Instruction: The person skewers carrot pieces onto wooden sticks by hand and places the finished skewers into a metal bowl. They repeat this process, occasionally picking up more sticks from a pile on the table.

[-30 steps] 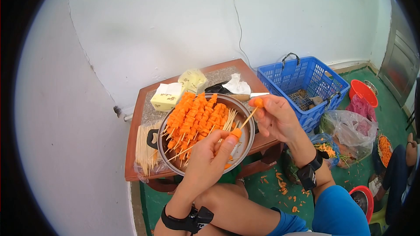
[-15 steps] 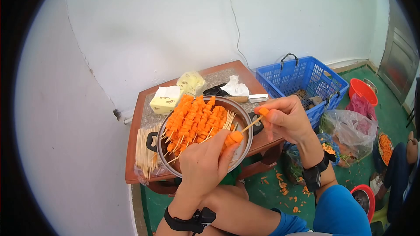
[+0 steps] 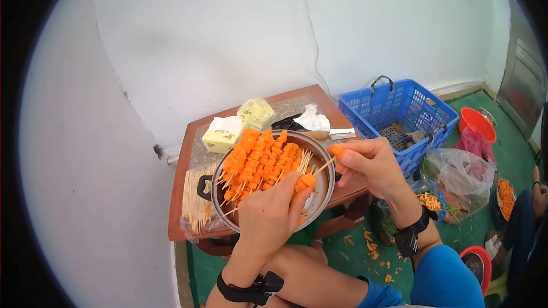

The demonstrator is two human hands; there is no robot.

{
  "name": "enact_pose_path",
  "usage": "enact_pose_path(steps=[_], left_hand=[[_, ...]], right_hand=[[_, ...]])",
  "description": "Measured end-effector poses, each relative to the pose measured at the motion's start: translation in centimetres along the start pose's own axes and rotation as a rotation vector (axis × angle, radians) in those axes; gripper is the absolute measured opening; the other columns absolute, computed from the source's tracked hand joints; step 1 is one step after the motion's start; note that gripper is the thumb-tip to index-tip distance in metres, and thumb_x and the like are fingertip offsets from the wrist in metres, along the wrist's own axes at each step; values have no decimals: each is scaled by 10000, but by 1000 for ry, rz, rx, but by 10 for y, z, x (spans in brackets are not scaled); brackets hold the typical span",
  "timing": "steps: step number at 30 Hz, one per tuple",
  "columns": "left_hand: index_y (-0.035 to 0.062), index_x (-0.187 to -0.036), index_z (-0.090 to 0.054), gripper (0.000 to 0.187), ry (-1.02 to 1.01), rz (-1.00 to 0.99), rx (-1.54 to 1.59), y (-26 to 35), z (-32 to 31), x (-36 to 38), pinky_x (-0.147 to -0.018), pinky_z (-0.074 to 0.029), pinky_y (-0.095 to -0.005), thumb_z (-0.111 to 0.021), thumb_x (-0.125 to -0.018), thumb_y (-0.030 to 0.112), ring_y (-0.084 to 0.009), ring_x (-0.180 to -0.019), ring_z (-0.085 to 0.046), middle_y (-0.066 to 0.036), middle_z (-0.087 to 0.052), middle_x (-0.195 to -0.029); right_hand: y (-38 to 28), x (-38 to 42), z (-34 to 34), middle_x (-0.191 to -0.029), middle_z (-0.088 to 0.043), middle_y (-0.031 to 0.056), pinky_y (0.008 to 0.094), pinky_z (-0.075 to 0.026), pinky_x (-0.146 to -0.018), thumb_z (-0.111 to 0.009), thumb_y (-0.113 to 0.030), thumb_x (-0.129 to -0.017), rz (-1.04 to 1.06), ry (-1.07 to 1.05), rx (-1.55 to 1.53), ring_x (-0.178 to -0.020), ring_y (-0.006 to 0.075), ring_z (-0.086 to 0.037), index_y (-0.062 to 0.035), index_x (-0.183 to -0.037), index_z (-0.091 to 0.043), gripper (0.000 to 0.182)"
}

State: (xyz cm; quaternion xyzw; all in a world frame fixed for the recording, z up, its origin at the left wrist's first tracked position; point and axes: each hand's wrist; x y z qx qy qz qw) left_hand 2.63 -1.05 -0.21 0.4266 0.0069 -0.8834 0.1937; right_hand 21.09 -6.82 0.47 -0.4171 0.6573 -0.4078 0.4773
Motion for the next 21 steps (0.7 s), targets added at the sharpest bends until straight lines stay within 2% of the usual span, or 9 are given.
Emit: enact_pose_path(steps=[1,3,4,6,10,12,16,18,21], left_hand=[[-3,-910,-524,227,1,4,-2,3,2,1,-402,-287,-185,-485,-823,203,-53,-434,-373,15,-453,-540],[0,-884,-523,230,-285,591,821,12,6,1,-377,-297,-193,-487,-823,219,-53,-418,-369,20,-450,-536],[0,-884,-523,230,-285,591,821,8,10,-1,-377,-297,-193,-487,-823,219,-53,-418,-369,20,-450,-536],[-2,-876,-521,245,-675,1043,1689,-2,20,-8,-355,-305,-209,-505,-813,234,-58,-410,-373,22,-456,-536],[4,-894,-521,262,-560,928,1408,8,8,-4,-346,-293,-200,-502,-816,253,-51,-401,-356,28,-430,-512],[-4,-893,-500,255,64,58,184,6,-8,2,-337,-229,-172,-426,-852,237,-51,-363,-271,18,-340,-465],[2,-897,-497,256,93,67,157,11,0,-2,-335,-215,-169,-426,-852,245,-49,-367,-271,20,-338,-463],[-12,-911,-503,231,-458,944,1338,17,16,-8,-343,-236,-178,-472,-834,204,-47,-383,-324,13,-398,-486],[-13,-940,-506,259,-512,961,1528,4,13,-5,-369,-296,-168,-469,-836,221,-39,-415,-400,9,-462,-521]], right_hand=[[0,0,-1,-713,-576,105,227,-496,-506,-573,-104,-754,-3,-4,0,-551,135,-560,55,-918,-571,229],[-2,1,-3,-709,-574,101,229,-498,-520,-571,-115,-758,19,-67,-127,-592,129,-557,52,-920,-571,232],[-1,1,-2,-709,-574,101,229,-498,-520,-571,-115,-758,19,-67,-127,-592,129,-557,52,-920,-571,232],[-1,-1,0,-711,-574,98,231,-499,-522,-569,-111,-760,1,-195,-226,-616,129,-553,54,-922,-569,231],[-5,-3,1,-721,-574,101,236,-501,-523,-569,-111,-759,-18,-185,-127,-615,127,-553,55,-918,-570,230],[-2,-3,-2,-744,-578,106,232,-495,-521,-571,-115,-758,-23,-71,-39,-595,121,-553,52,-909,-574,225],[3,-1,-9,-751,-585,103,215,-479,-512,-579,-123,-753,-48,-38,-167,-567,116,-552,45,-898,-581,222],[9,-2,-8,-708,-579,118,247,-491,-497,-575,-113,-745,-26,-173,-59,-553,155,-572,86,-899,-561,252],[13,-2,-16,-725,-571,120,241,-478,-484,-579,-93,-738,-122,-207,-95,-535,148,-558,87,-895,-562,239]])
Point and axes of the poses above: each hand's wrist, its own x-axis away from the middle knuckle, its own z-axis out of the back of the hand, y = z × x
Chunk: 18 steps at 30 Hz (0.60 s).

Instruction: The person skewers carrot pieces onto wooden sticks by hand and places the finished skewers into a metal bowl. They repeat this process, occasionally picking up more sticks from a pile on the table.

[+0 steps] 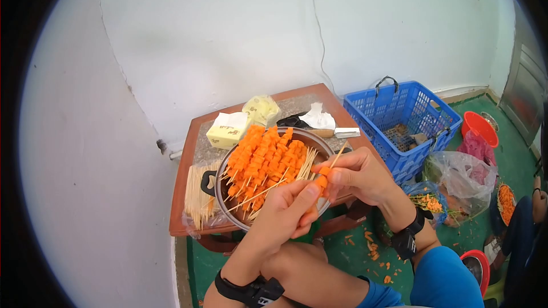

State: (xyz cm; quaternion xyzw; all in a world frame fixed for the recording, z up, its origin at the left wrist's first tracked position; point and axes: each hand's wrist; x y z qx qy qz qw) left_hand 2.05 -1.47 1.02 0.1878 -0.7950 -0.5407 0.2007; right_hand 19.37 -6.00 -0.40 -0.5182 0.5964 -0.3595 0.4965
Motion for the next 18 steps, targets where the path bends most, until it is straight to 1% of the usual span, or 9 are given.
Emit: enact_pose_path(steps=[1,3,4,6,9,10,15,17,18], left_hand=[[-13,-940,-506,259,4,1,0,-4,0,-2,-369,-296,-168,-469,-836,221,-39,-415,-400,9,-462,-521],[-18,-931,-518,254,231,-379,-411,-13,-4,-5,-365,-244,-175,-479,-828,211,-27,-411,-337,20,-422,-499],[-18,-931,-518,254,236,-378,-408,-14,-2,-5,-365,-244,-175,-479,-828,211,-27,-411,-337,20,-422,-499],[-18,-905,-535,239,328,-456,-642,-17,2,-6,-375,-239,-196,-513,-805,198,-30,-421,-327,17,-409,-486],[-17,-870,-545,223,440,-499,-695,-17,10,-10,-375,-230,-216,-537,-787,190,-34,-417,-308,18,-398,-475],[-6,-867,-542,205,424,-482,-655,-16,14,-12,-379,-248,-201,-533,-791,184,-32,-415,-328,25,-406,-464],[6,-936,-479,226,531,-500,-438,-1,11,-9,-384,-324,-158,-517,-806,187,-37,-425,-417,-8,-494,-560],[-2,-965,-433,252,516,-651,-221,2,17,-9,-373,-329,-154,-506,-813,185,-45,-437,-435,-33,-506,-612],[-4,-963,-416,249,527,-647,-177,3,18,-9,-363,-304,-150,-502,-815,177,-32,-432,-411,-29,-485,-604]], right_hand=[[1,-1,0,-725,-571,120,241,-478,-484,-579,-93,-738,-1,-3,-2,-535,148,-558,87,-895,-562,239],[1,-4,2,-710,-556,109,226,-454,-459,-579,-79,-736,-26,-18,36,-485,136,-524,87,-890,-564,227],[1,-6,2,-710,-556,109,226,-454,-459,-579,-79,-736,-30,-21,36,-485,136,-524,87,-890,-564,227],[0,-8,0,-686,-540,86,215,-420,-433,-579,-111,-741,-19,-23,69,-464,114,-491,76,-886,-572,237],[-5,-14,-6,-703,-538,70,211,-398,-415,-579,-164,-747,-31,-3,193,-476,97,-485,62,-888,-577,267],[-4,-17,-8,-688,-563,45,179,-397,-430,-591,-177,-749,-33,13,151,-489,52,-466,16,-829,-609,209],[10,-44,-5,-714,-567,42,201,-414,-497,-593,-218,-743,35,-49,240,-603,65,-490,12,-801,-613,237],[19,-52,-1,-708,-577,65,245,-424,-546,-587,-232,-729,163,-190,842,-607,113,-504,-2,-806,-610,244],[25,-51,1,-715,-581,105,299,-435,-589,-575,-215,-711,136,-272,982,-632,190,-542,-11,-782,-604,217]])
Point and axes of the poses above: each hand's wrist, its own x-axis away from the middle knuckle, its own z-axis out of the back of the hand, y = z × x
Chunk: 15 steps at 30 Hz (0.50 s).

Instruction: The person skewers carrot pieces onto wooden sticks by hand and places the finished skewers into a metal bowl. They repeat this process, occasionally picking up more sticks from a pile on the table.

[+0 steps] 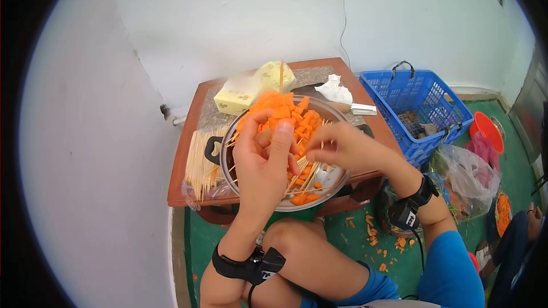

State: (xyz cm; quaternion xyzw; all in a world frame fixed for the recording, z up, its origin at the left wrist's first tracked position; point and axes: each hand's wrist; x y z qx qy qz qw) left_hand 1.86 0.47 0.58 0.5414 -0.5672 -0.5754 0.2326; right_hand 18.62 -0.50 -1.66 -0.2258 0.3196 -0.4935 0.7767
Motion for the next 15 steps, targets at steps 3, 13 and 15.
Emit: enact_pose_path(steps=[3,13,15], left_hand=[[3,-956,-425,225,62,-63,26,0,-1,1,-353,-276,-146,-481,-827,178,-16,-411,-362,-4,-449,-582],[15,-879,-469,250,52,-62,57,4,-2,2,-348,-251,-145,-364,-875,242,-11,-387,-307,7,-408,-551],[17,-880,-468,236,57,-94,55,4,-1,2,-349,-255,-146,-368,-874,231,-13,-385,-307,5,-408,-549]], right_hand=[[14,-1,-25,-716,-584,128,340,-441,-588,-551,-156,-702,-35,-208,234,-658,252,-564,-6,-736,-597,160],[9,-18,-69,-683,-589,140,353,-468,-573,-557,-118,-628,-112,-296,671,-668,257,-592,1,-703,-576,142],[11,-19,-69,-701,-589,131,354,-466,-576,-561,-115,-628,-116,-330,626,-680,260,-590,-4,-701,-578,134]])
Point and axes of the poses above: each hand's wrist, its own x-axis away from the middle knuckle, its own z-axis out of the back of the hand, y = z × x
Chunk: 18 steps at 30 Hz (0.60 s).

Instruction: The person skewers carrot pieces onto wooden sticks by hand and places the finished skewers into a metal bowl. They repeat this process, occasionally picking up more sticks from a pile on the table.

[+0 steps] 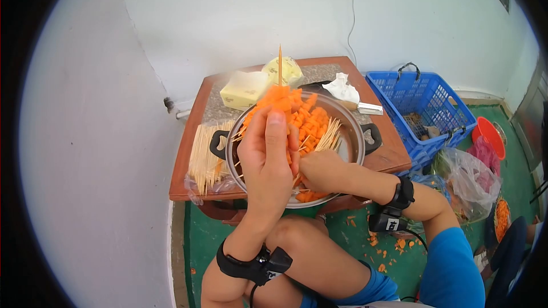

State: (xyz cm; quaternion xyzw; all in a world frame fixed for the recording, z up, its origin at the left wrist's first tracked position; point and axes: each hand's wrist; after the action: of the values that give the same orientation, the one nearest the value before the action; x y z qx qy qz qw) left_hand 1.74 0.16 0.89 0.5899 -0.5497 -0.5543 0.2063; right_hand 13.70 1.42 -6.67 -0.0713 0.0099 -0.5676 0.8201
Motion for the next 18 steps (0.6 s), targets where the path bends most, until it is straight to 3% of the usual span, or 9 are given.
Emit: enact_pose_path(steps=[4,6,10,12,13,15,16,18], left_hand=[[14,-884,-469,237,3,-2,6,-1,1,0,-347,-253,-147,-367,-873,227,-15,-385,-306,5,-409,-551],[1,-978,-473,304,-52,31,-53,-1,3,1,-361,-284,-144,-331,-880,251,-40,-435,-328,-32,-437,-657],[0,-964,-476,309,-30,9,-71,-2,2,-2,-365,-286,-146,-332,-879,259,-43,-428,-330,-27,-426,-638],[6,-958,-470,298,-27,43,-44,-2,3,-3,-368,-299,-155,-340,-876,261,-59,-423,-351,-24,-418,-626],[6,-958,-470,298,-31,40,-45,-4,3,-4,-368,-299,-155,-340,-876,261,-59,-423,-351,-24,-418,-626],[20,-966,-462,283,-38,182,99,-6,2,-6,-376,-309,-165,-354,-872,264,-79,-415,-368,-23,-413,-620],[20,-966,-462,283,-40,177,99,-3,-1,-5,-376,-309,-165,-354,-872,264,-79,-415,-368,-23,-413,-620],[30,-974,-456,281,-57,353,158,3,-8,-2,-385,-310,-174,-360,-870,274,-90,-411,-373,-22,-408,-612]], right_hand=[[1,7,7,-734,-586,127,360,-463,-592,-555,-103,-631,41,29,-91,-717,267,-583,-6,-743,-574,150],[3,6,7,-760,-580,127,361,-459,-609,-544,-117,-641,8,19,-82,-752,268,-574,-13,-779,-558,173],[7,3,2,-757,-577,132,368,-456,-603,-550,-132,-646,67,-59,-100,-735,274,-571,-29,-790,-544,178],[13,9,1,-704,-575,125,352,-457,-571,-567,-130,-636,94,179,-173,-646,271,-569,-30,-747,-529,154],[18,12,5,-704,-575,125,352,-457,-571,-567,-130,-636,92,184,-171,-646,271,-569,-30,-747,-529,154],[28,18,18,-626,-558,111,315,-453,-523,-570,-106,-642,115,291,-551,-553,201,-552,-16,-726,-508,138],[32,21,20,-626,-558,111,315,-453,-523,-570,-106,-642,118,294,-547,-553,201,-552,-16,-726,-508,138],[37,26,26,-571,-535,78,256,-461,-504,-552,-99,-671,-16,300,-954,-512,116,-515,-5,-748,-499,132]])
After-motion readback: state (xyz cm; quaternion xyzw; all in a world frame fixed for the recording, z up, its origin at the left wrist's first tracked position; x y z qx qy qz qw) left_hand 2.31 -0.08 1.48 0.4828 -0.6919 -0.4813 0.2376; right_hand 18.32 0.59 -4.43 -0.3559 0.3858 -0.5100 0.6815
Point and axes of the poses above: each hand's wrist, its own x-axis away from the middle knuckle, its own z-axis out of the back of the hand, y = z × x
